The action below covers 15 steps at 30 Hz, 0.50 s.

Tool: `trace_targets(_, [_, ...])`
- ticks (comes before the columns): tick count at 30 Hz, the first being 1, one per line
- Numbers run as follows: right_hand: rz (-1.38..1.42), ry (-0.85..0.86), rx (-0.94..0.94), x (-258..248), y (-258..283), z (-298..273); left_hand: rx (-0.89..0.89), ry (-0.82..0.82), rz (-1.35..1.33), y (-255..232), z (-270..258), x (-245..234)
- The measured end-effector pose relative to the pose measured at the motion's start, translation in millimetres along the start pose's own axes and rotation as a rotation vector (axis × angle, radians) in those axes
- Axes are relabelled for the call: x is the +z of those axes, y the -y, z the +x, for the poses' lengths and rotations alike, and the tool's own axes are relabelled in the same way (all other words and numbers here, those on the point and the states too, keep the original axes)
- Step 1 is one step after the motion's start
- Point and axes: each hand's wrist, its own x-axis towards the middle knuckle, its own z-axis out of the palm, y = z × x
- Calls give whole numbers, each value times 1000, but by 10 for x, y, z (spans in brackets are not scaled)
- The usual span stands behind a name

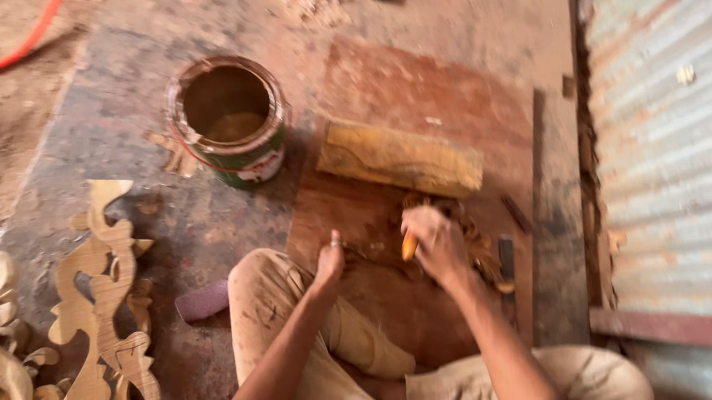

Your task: The person sits on the floor and applies a brown finish to a carved wooden piece using a paintbrush. They repeatedly dip the brush into a can of finish and carefully coat the intricate details of the wood.

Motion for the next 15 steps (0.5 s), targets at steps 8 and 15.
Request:
trace_targets(8, [55,-137,97,-101,196,39,-14,15,-67,-142,-97,13])
trace_targets(15, [119,-197,252,37,-21,-114,-19,-5,-18,-108,-140,34])
